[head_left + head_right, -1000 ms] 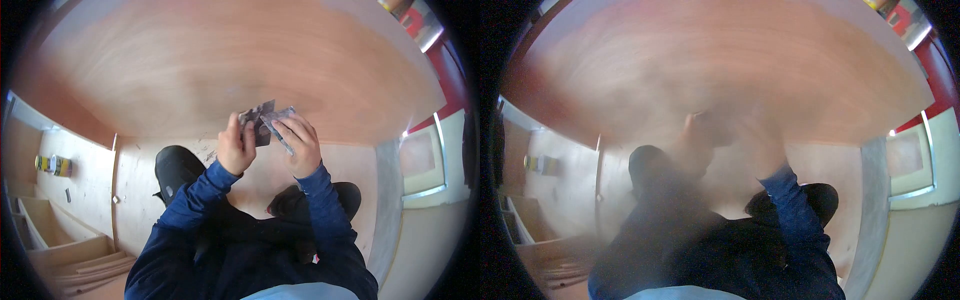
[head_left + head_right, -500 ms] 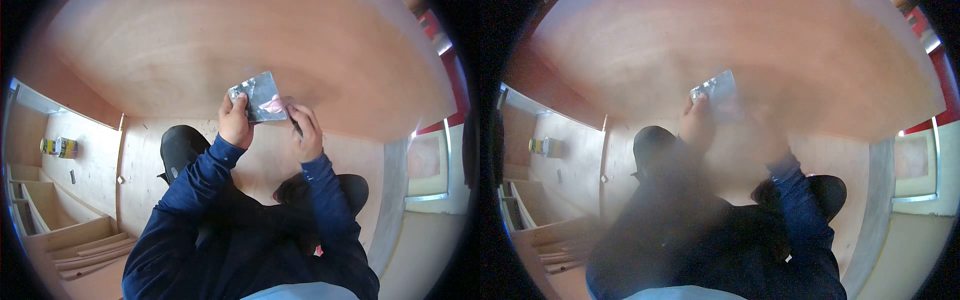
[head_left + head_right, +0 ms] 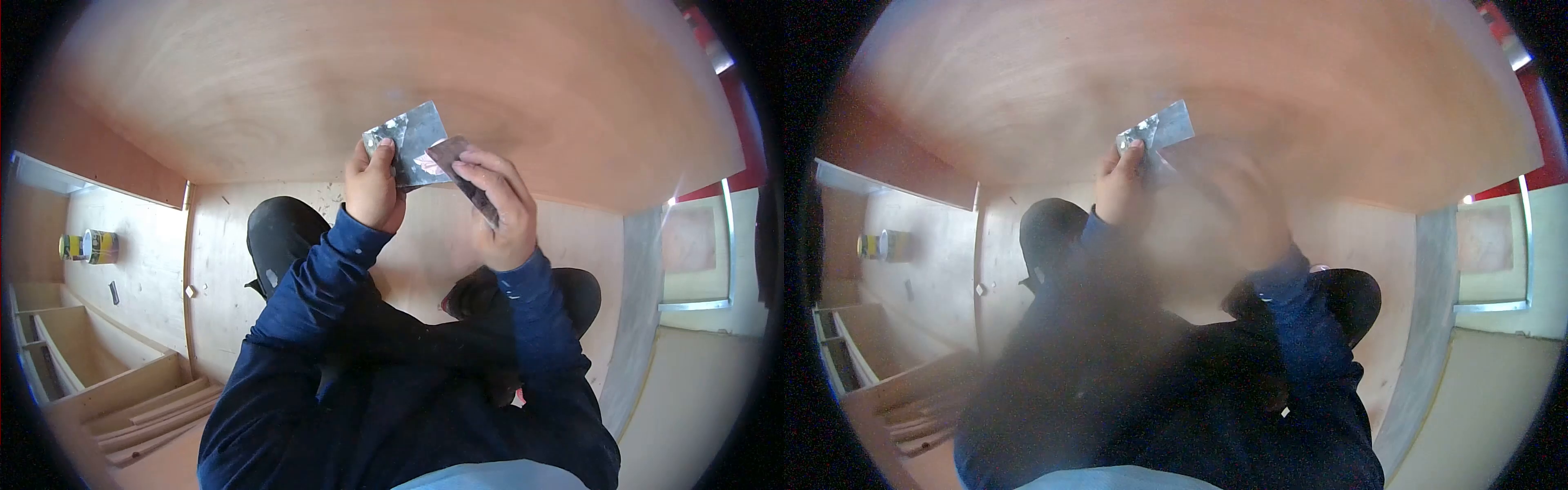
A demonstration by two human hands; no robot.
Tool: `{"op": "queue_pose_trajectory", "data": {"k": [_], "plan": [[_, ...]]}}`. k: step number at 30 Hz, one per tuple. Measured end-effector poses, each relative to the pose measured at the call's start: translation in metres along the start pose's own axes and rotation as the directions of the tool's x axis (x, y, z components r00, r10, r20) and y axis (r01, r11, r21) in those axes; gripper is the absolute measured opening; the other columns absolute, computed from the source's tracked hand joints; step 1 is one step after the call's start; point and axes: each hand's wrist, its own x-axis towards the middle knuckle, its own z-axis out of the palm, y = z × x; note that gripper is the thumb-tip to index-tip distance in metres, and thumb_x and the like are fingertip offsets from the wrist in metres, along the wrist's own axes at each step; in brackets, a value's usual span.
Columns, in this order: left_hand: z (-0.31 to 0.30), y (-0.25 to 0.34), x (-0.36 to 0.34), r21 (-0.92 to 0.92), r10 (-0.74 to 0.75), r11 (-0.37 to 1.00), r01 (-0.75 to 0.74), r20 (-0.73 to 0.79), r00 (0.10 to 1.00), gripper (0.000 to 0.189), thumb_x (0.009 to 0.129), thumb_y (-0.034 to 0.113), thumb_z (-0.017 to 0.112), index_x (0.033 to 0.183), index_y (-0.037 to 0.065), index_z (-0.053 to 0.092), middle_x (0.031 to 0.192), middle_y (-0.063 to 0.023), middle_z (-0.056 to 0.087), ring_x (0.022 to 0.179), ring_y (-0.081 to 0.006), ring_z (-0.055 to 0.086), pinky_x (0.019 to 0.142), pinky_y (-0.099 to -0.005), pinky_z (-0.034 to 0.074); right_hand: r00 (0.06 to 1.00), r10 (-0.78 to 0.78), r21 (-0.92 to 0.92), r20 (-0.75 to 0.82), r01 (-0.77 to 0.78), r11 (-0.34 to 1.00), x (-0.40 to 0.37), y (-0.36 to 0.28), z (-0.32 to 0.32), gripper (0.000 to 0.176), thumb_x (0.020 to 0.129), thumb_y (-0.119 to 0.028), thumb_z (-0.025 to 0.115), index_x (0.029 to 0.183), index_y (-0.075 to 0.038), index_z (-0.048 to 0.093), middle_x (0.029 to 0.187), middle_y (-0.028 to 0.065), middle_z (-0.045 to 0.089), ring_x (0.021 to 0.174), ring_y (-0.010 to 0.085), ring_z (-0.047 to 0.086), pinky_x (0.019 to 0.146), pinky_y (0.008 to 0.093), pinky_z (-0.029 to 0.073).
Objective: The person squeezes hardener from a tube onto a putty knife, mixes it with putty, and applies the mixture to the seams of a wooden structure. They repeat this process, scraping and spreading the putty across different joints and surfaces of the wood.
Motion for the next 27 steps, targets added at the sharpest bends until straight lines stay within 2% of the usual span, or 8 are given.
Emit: {"op": "queue_pose_trajectory", "data": {"k": [2, 8, 11, 14, 18, 20, 23, 27], "plan": [[0.002, 0.0, -0.001, -0.045, -0.034, 0.998, 0.032, -0.025, 0.999, 0.019, 0.095, 0.014, 0.051, 0.11, 0.002, 0.055, 0.093, -0.0035, 0.061, 0.083, -0.0131, 0.059, 0.072, -0.027, 0.047, 0.995, 0.08, 0.13, -0.058, -0.072, 0.989, -0.003, 0.003, 0.005, 0.049, 0.067, 0.019, 0.044, 0.107, 0.0, 0.063, 0.109, 0.0169, 0.06, 0.103, 0.0332, 0.06, 0.089, 0.0353, 0.047], [0.007, 0.009, 0.003, -0.143, 0.133, 0.981, -0.132, -0.006, 0.991, 0.018, 0.097, 0.009, 0.044, 0.112, 0.0, 0.047, 0.099, -0.0078, 0.06, 0.082, -0.0164, 0.061, 0.075, -0.0297, 0.053, 0.997, 0.065, -0.241, -0.038, -0.072, 0.968, -0.048, 0.077, 0.004, 0.049, 0.066, 0.018, 0.045, 0.108, 0.0, 0.061, 0.109, 0.0188, 0.059, 0.103, 0.0353, 0.059, 0.091, 0.0358, 0.046], [0.003, 0.005, 0.004, 0.376, 0.576, 0.718, -0.585, 0.15, 0.803, 0.01, 0.095, 0.006, 0.049, 0.103, -0.001, 0.05, 0.076, -0.0039, 0.059, 0.067, -0.0087, 0.053, 0.06, -0.0236, 0.044, 0.999, 0.024, -0.275, -0.032, -0.032, 0.961, -0.011, 0.033, -0.016, 0.05, 0.065, 0.017, 0.048, 0.11, -0.001, 0.062, 0.11, 0.0169, 0.059, 0.105, 0.0361, 0.057, 0.092, 0.0383, 0.044], [-0.003, 0.004, -0.003, 0.653, 0.553, 0.446, -0.612, 0.337, 0.762, 0.014, 0.093, 0.008, 0.053, 0.103, -0.001, 0.049, 0.063, -0.0087, 0.056, 0.051, -0.0145, 0.053, 0.049, -0.0281, 0.043, 0.999, -0.013, -0.351, 0.033, 0.023, 0.936, 0.002, 0.018, -0.022, 0.044, 0.067, 0.012, 0.053, 0.107, -0.003, 0.064, 0.11, 0.0138, 0.06, 0.107, 0.0353, 0.055, 0.094, 0.0411, 0.043], [0.003, 0.004, -0.008, 0.688, 0.599, 0.305, -0.658, 0.399, 0.694, 0.014, 0.09, 0.009, 0.056, 0.099, 0.0, 0.05, 0.057, -0.0149, 0.054, 0.046, -0.0312, 0.055, 0.044, -0.0334, 0.04, 0.98, -0.027, -0.367, 0.196, 0.098, 0.925, -0.006, 0.009, 0.0, 0.043, 0.067, 0.007, 0.054, 0.106, -0.005, 0.065, 0.109, 0.0139, 0.06, 0.108, 0.0357, 0.054, 0.094, 0.0437, 0.041], [-0.013, 0.004, 0.002, 0.657, 0.659, 0.236, -0.716, 0.433, 0.615, 0.016, 0.09, 0.007, 0.057, 0.102, -0.002, 0.051, 0.063, -0.0112, 0.058, 0.049, -0.02, 0.056, 0.049, -0.0278, 0.043, 0.977, -0.068, -0.333, 0.202, 0.133, 0.933, -0.033, 0.028, 0.024, 0.043, 0.066, 0.005, 0.055, 0.107, -0.005, 0.065, 0.108, 0.0149, 0.06, 0.108, 0.036, 0.055, 0.094, 0.0443, 0.041], [0.007, 0.032, 0.011, 0.505, 0.823, 0.364, -0.782, 0.219, 0.524, 0.014, 0.093, 0.006, 0.053, 0.104, -0.001, 0.051, 0.081, -0.0071, 0.062, 0.067, -0.0124, 0.059, 0.06, -0.0239, 0.046, 0.976, 0.211, -0.091, -0.05, -0.215, 0.972, -0.036, 0.038, 0.037, 0.039, 0.077, 0.005, 0.055, 0.115, -0.001, 0.059, 0.11, 0.0172, 0.059, 0.107, 0.0308, 0.057, 0.093, 0.0383, 0.044], [-0.006, 0.023, 0.025, 0.013, 0.251, 0.968, -0.251, -0.031, 0.967, 0.016, 0.097, 0.007, 0.043, 0.109, 0.001, 0.051, 0.097, -0.0069, 0.061, 0.085, -0.0161, 0.061, 0.076, -0.0315, 0.052, 0.997, 0.018, 0.041, -0.07, -0.015, 0.999, 0.013, 0.021, -0.013, 0.029, 0.095, -0.019, 0.053, 0.118, -0.001, 0.055, 0.12, 0.0165, 0.055, 0.106, 0.0237, 0.056, 0.091, 0.0321, 0.044]]}}
